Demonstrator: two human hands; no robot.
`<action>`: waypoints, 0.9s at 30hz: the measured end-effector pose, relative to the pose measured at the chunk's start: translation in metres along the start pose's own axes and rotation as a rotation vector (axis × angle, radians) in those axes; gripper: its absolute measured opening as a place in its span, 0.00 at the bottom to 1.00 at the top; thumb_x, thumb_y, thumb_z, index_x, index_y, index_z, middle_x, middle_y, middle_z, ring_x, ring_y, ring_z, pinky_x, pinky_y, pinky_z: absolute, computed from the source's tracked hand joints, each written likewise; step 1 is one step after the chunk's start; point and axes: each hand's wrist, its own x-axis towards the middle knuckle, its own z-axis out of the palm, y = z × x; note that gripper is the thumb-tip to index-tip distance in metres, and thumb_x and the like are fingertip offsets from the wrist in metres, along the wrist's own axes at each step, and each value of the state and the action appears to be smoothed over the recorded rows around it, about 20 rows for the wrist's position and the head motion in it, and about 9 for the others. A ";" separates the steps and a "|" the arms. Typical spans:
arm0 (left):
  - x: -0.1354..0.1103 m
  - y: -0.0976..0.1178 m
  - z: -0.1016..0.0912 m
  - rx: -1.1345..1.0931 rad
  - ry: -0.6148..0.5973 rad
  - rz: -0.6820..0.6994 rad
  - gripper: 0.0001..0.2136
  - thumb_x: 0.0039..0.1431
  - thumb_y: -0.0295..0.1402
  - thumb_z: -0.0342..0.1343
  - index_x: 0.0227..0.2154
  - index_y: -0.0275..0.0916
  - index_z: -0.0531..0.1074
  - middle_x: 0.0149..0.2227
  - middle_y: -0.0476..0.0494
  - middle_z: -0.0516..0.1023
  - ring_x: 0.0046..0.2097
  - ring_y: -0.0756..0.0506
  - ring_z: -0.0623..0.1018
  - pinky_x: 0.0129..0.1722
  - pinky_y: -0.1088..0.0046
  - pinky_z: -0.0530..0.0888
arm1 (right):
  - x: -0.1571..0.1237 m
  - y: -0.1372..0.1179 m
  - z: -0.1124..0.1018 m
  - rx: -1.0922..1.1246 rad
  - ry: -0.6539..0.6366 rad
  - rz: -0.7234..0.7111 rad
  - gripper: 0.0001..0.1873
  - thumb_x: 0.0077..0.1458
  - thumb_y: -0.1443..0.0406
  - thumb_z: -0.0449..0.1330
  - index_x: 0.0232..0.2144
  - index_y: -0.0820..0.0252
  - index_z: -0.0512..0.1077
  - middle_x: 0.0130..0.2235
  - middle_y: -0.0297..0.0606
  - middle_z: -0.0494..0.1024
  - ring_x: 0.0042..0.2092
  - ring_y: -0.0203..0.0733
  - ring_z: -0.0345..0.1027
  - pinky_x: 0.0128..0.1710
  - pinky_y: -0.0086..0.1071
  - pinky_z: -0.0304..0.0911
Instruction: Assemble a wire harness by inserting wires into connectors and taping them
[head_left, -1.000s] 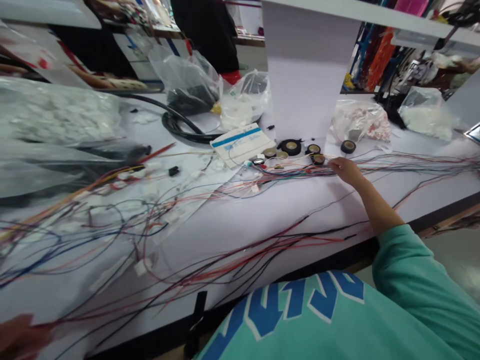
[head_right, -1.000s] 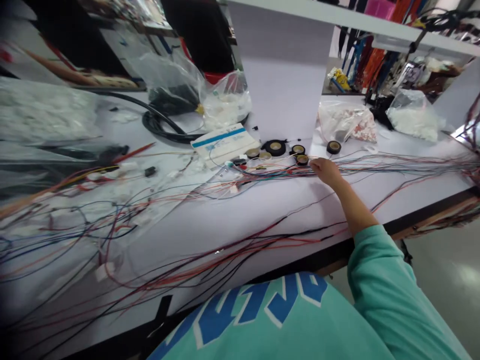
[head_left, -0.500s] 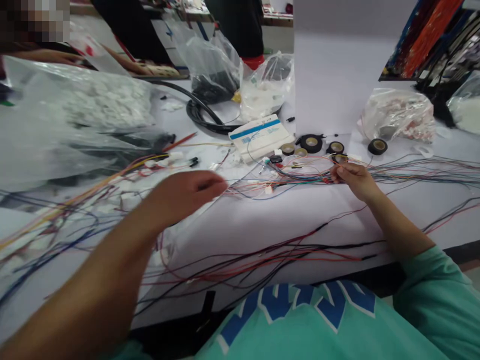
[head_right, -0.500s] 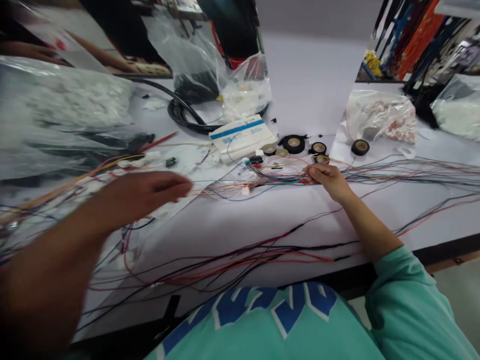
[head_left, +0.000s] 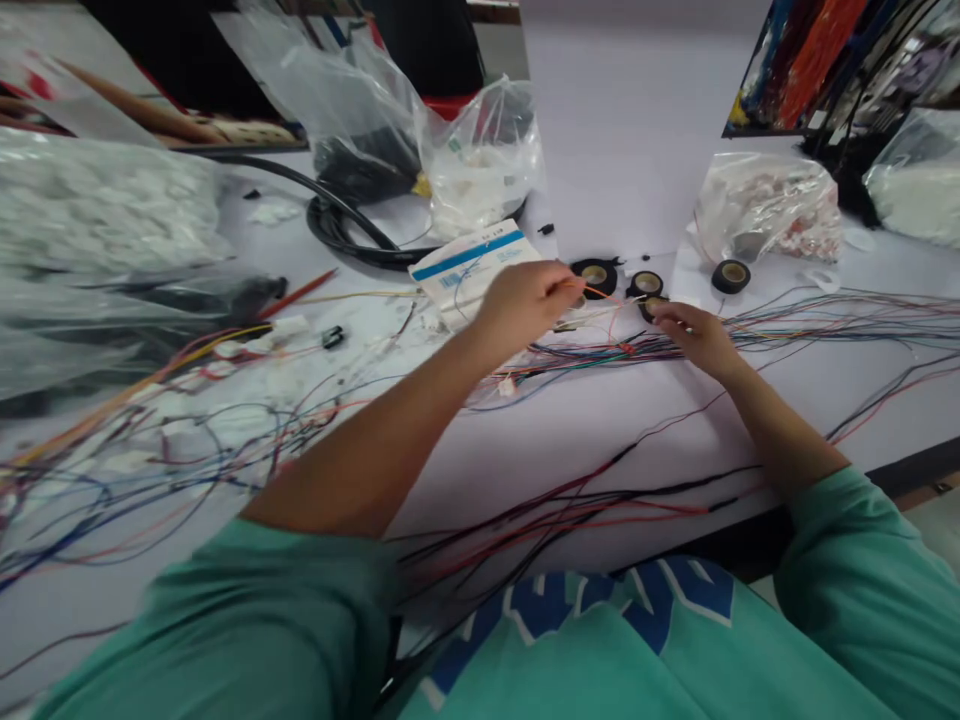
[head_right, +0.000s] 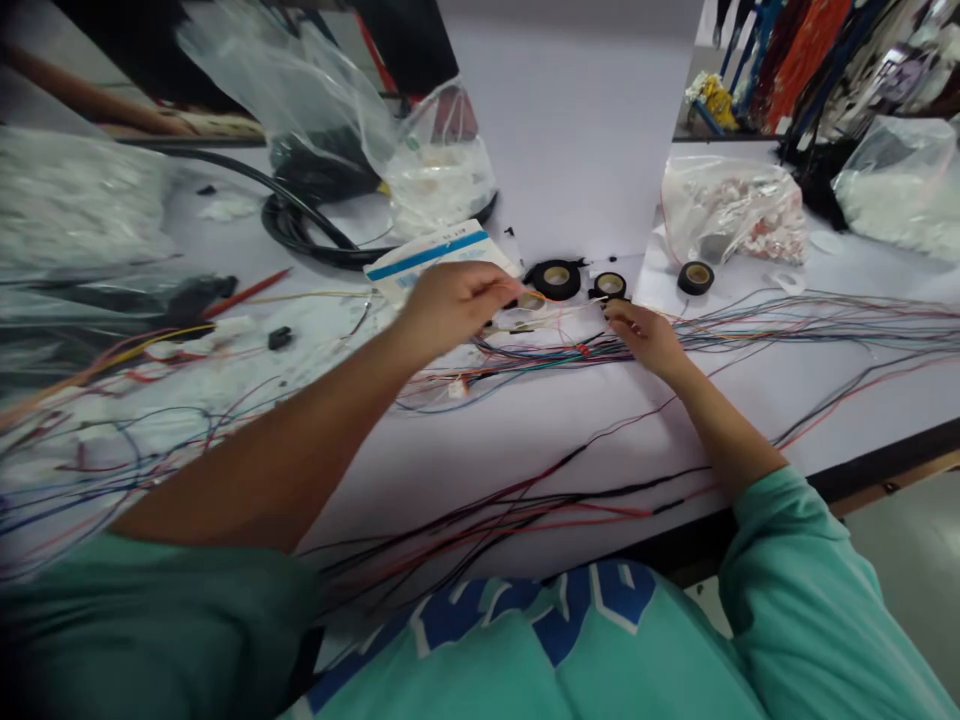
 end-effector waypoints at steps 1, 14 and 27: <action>-0.004 0.002 -0.011 0.127 0.013 0.027 0.08 0.49 0.35 0.55 0.19 0.40 0.71 0.19 0.49 0.67 0.29 0.47 0.68 0.30 0.74 0.60 | 0.002 0.004 0.001 -0.163 -0.028 0.006 0.16 0.57 0.62 0.51 0.43 0.62 0.72 0.44 0.43 0.75 0.45 0.42 0.67 0.47 0.38 0.61; -0.004 -0.058 -0.043 0.286 0.061 -0.318 0.12 0.55 0.38 0.49 0.21 0.38 0.69 0.29 0.41 0.76 0.35 0.44 0.74 0.34 0.71 0.67 | -0.006 -0.001 0.019 -0.828 -0.116 0.010 0.23 0.60 0.68 0.44 0.54 0.54 0.66 0.50 0.46 0.70 0.48 0.50 0.62 0.43 0.40 0.59; 0.041 0.030 0.056 -0.296 -0.405 0.142 0.12 0.52 0.39 0.59 0.22 0.36 0.70 0.23 0.47 0.69 0.31 0.48 0.72 0.33 0.73 0.67 | -0.006 0.006 0.019 -0.848 -0.095 -0.022 0.20 0.59 0.67 0.46 0.49 0.54 0.71 0.47 0.46 0.71 0.46 0.50 0.61 0.41 0.40 0.57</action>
